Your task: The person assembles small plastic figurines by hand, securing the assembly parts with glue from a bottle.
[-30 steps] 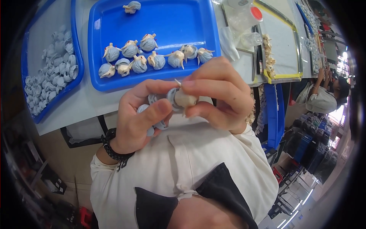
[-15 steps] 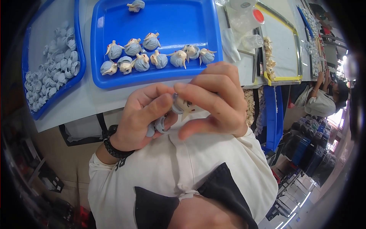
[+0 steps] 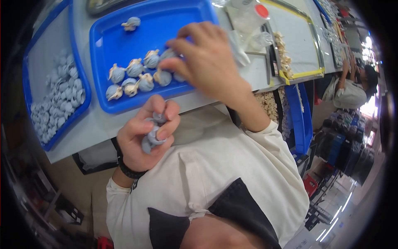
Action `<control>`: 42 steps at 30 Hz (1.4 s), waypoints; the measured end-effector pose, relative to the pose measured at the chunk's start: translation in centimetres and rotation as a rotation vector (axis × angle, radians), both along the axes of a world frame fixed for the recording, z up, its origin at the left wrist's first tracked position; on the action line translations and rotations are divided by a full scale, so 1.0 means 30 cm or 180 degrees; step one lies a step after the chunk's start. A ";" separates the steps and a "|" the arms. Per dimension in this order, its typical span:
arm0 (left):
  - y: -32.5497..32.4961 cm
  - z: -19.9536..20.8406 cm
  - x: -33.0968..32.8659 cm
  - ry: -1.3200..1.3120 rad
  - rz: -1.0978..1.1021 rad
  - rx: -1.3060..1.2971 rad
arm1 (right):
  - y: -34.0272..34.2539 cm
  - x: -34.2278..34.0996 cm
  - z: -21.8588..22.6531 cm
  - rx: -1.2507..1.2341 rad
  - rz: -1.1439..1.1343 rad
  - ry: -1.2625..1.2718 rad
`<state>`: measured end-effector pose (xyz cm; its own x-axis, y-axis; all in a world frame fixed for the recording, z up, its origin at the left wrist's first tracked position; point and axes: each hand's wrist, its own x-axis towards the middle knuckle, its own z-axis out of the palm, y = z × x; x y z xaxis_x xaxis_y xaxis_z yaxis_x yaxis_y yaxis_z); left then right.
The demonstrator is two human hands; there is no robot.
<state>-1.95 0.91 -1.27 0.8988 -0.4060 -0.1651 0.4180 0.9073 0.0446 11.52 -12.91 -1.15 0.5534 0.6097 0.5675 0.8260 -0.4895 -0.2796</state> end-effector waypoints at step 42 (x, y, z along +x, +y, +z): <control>-0.040 0.009 0.008 -0.0113 -0.0452 0.0686 | -0.184 -0.170 0.114 0.1734 0.1653 0.2883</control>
